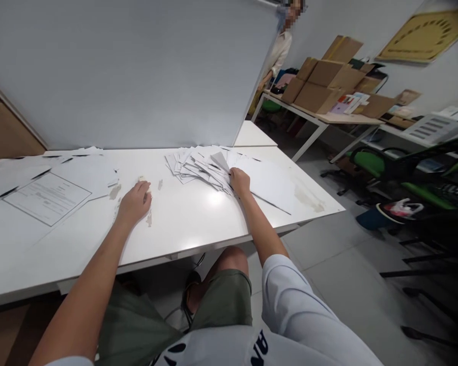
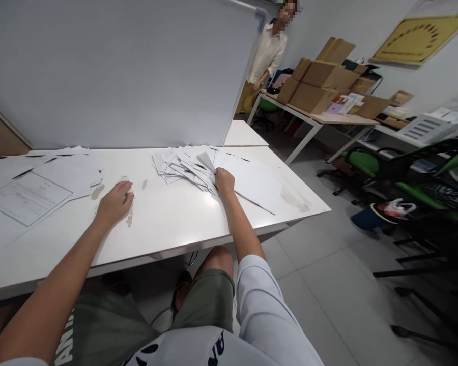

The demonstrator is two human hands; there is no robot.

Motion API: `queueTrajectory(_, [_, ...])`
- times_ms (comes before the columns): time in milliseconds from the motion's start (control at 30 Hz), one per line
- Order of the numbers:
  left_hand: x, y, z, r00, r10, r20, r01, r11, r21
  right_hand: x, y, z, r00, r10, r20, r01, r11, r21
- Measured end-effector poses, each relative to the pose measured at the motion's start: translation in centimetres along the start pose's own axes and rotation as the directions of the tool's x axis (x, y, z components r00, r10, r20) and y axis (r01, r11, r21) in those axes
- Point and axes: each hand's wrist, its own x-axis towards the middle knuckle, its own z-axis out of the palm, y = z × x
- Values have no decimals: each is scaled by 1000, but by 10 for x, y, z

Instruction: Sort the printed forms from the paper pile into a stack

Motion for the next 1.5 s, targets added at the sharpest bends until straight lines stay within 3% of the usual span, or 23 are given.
queueTrajectory(167, [4, -2, -5, 1000, -3, -9, 4, 1000, 13, -26, -17, -18, 986, 136, -97, -101, 947, 304])
queueTrajectory(267, [-3, 4, -13, 999, -18, -43, 18, 1000, -17, -66, -39, -27, 995, 63, -75, -28, 918, 395])
queueTrajectory(367, [-21, 23, -11, 997, -69, 26, 74, 969, -235, -113, -60, -34, 996, -84, 26, 64, 897, 437])
queueTrajectory(433, [-33, 42, -2, 974, -147, 173, 216, 829, -516, -141, -70, -38, 979, -183, 90, 121, 877, 465])
queueTrajectory(500, [-39, 60, 10, 912, -246, 328, 410, 546, -731, -162, -77, -43, 945, -286, 161, 177, 857, 485])
queueTrajectory(567, [-38, 73, 19, 841, -342, 420, 523, 314, -792, -174, -80, -51, 893, -383, 237, 230, 839, 493])
queueTrajectory(633, [-32, 78, 24, 784, -420, 458, 580, 231, -781, -180, -77, -61, 835, -469, 287, 291, 820, 493])
queueTrajectory(700, [-26, 78, 24, 758, -443, 479, 620, 260, -740, -184, -65, -71, 813, -501, 296, 339, 821, 460])
queueTrajectory(767, [-24, 75, 23, 761, -427, 488, 635, 335, -696, -189, -44, -79, 854, -433, 288, 318, 873, 369])
queueTrajectory(867, [-30, 74, 25, 808, -416, 418, 581, 446, -681, -201, -4, -85, 916, -274, 293, 209, 949, 236])
queueTrajectory(967, [-39, 76, 31, 852, -442, 280, 505, 555, -661, -215, 27, -88, 919, -303, 253, 250, 943, 221])
queueTrajectory(1133, [-46, 78, 33, 871, -477, 117, 446, 669, -595, -219, 44, -110, 967, -256, 8, 245, 934, 259])
queueTrajectory(1233, [-47, 79, 29, 870, -489, 68, 440, 707, -554, -203, 41, -138, 970, -60, -235, 155, 898, 412])
queueTrajectory(1300, [-48, 81, 27, 887, -460, 42, 404, 730, -552, -187, 36, -159, 912, 177, -369, 83, 803, 590])
queueTrajectory(1367, [-48, 83, 24, 913, -407, 20, 349, 756, -553, -170, 25, -173, 872, 360, -333, 53, 605, 795])
queueTrajectory(1433, [-48, 85, 23, 937, -348, 19, 302, 785, -540, -158, 9, -173, 910, 396, -126, -11, 325, 946])
queueTrajectory(1500, [-47, 87, 22, 951, -309, 34, 281, 810, -515, -156, -10, -158, 929, 348, 128, -158, 59, 986])
